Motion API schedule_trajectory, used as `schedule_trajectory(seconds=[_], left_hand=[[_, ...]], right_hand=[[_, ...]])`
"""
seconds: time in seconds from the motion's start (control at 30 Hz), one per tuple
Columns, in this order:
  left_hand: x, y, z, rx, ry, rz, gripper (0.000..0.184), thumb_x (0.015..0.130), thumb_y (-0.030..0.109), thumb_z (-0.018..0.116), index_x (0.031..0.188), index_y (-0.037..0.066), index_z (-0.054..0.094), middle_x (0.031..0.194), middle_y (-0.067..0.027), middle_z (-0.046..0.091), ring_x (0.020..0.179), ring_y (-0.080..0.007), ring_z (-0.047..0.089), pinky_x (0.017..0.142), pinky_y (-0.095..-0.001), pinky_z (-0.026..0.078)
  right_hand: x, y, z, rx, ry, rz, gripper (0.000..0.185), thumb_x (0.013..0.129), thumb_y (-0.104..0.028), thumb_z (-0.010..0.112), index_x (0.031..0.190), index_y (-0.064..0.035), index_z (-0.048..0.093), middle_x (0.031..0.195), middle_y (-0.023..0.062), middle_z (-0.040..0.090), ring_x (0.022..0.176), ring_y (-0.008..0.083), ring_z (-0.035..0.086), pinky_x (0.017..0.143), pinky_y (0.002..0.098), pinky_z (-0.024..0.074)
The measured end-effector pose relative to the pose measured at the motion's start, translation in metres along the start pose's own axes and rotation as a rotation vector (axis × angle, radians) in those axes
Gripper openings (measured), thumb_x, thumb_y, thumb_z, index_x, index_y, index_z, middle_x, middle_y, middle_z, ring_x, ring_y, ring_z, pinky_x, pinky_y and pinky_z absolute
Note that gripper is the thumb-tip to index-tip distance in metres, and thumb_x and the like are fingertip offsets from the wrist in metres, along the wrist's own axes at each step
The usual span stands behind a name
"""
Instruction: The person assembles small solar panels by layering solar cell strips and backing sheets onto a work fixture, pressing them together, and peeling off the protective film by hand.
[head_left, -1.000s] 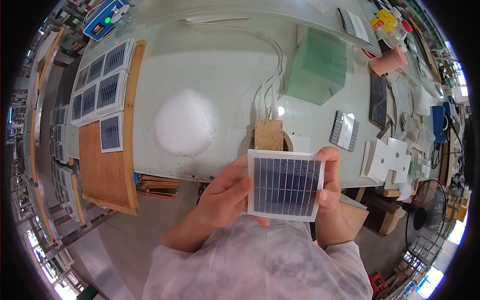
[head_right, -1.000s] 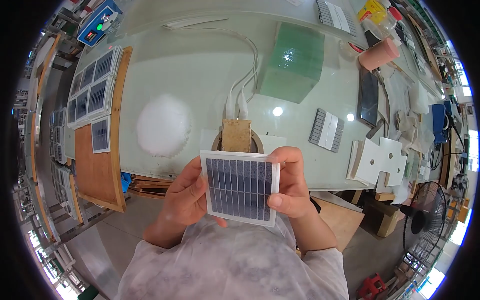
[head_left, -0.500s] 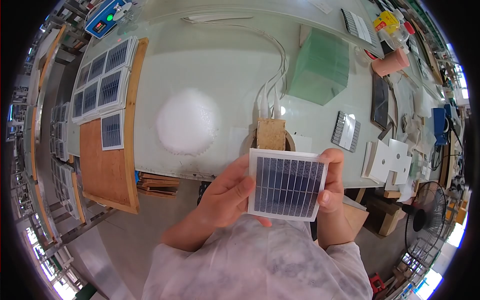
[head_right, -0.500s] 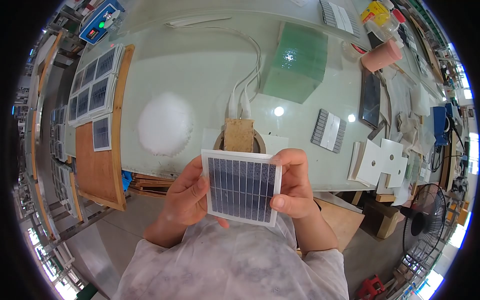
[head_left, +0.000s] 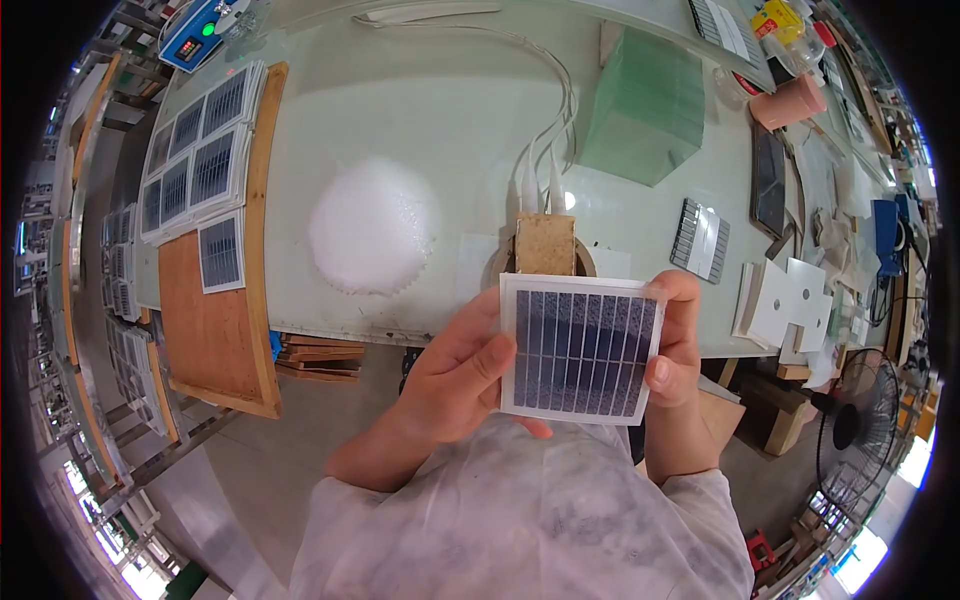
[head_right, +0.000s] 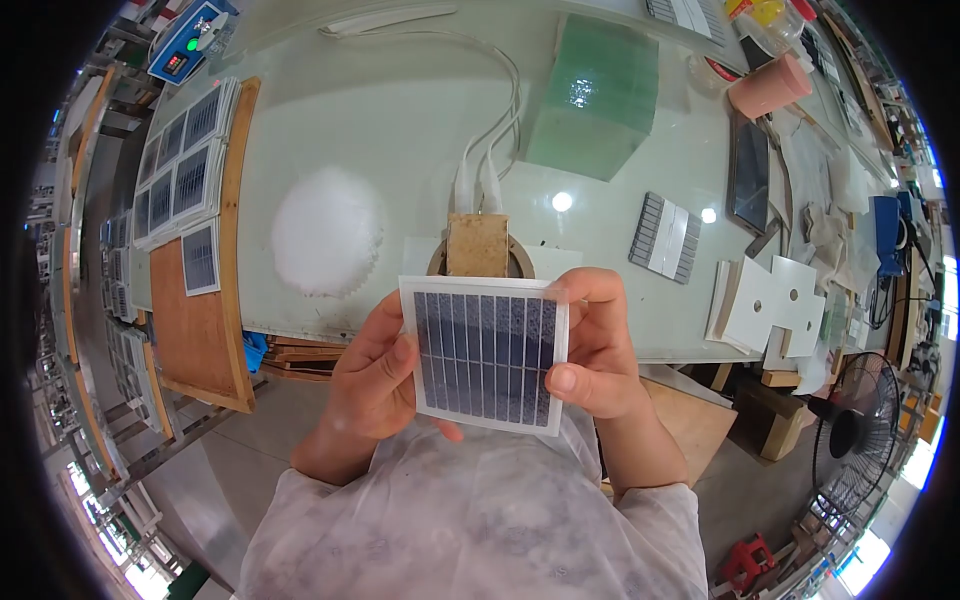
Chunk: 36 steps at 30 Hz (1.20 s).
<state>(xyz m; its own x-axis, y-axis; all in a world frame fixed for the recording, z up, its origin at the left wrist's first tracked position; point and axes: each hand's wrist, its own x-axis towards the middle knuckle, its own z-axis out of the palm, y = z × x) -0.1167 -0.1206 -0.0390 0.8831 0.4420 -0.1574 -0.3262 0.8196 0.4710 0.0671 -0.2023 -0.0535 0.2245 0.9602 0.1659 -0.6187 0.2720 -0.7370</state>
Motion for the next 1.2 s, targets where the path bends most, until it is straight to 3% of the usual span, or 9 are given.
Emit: schedule_trajectory(seconds=[0.67,0.97,1.13,1.2], left_hand=[[0.002,0.001,0.000,0.019,0.008,0.019,0.045,0.096,0.018,0.034,0.136,0.005,0.021,0.121,-0.0106,0.048,0.098,-0.0207,0.059,0.062,-0.0390,0.057],[0.002,0.002,0.002,0.157,0.088,0.148,0.045,0.096,0.020,0.034,0.136,0.003,0.020,0.123,-0.0115,0.047,0.101,-0.0220,0.057,0.066,-0.0383,0.056],[0.001,0.002,0.001,0.156,0.112,0.159,0.046,0.096,0.022,0.034,0.137,0.005,0.019,0.124,-0.0112,0.046,0.101,-0.0216,0.057,0.065,-0.0377,0.056],[0.003,0.004,0.000,0.149,0.126,0.167,0.047,0.096,0.024,0.033,0.137,0.006,0.018,0.124,-0.0109,0.046,0.102,-0.0215,0.057,0.065,-0.0374,0.057]], right_hand=[[0.002,-0.002,0.000,-0.019,-0.017,-0.003,0.051,0.077,-0.009,0.064,0.116,-0.0043,0.030,0.093,0.0105,0.056,0.085,0.0143,0.055,0.071,0.0262,0.0439],[-0.003,-0.014,-0.005,-0.241,-0.033,-0.053,0.059,0.085,-0.016,0.059,0.129,0.0028,0.024,0.099,0.0148,0.057,0.077,0.0122,0.053,0.066,0.0237,0.0429],[-0.013,-0.026,-0.004,-0.441,-0.054,0.143,0.037,0.086,-0.010,0.055,0.114,0.0102,0.044,0.091,0.0113,0.059,0.068,0.0098,0.052,0.061,0.0225,0.0421],[-0.012,-0.031,0.002,-0.409,-0.053,0.172,0.035,0.085,-0.004,0.052,0.116,0.0108,0.044,0.087,0.0121,0.061,0.068,0.0112,0.054,0.061,0.0227,0.0425]])
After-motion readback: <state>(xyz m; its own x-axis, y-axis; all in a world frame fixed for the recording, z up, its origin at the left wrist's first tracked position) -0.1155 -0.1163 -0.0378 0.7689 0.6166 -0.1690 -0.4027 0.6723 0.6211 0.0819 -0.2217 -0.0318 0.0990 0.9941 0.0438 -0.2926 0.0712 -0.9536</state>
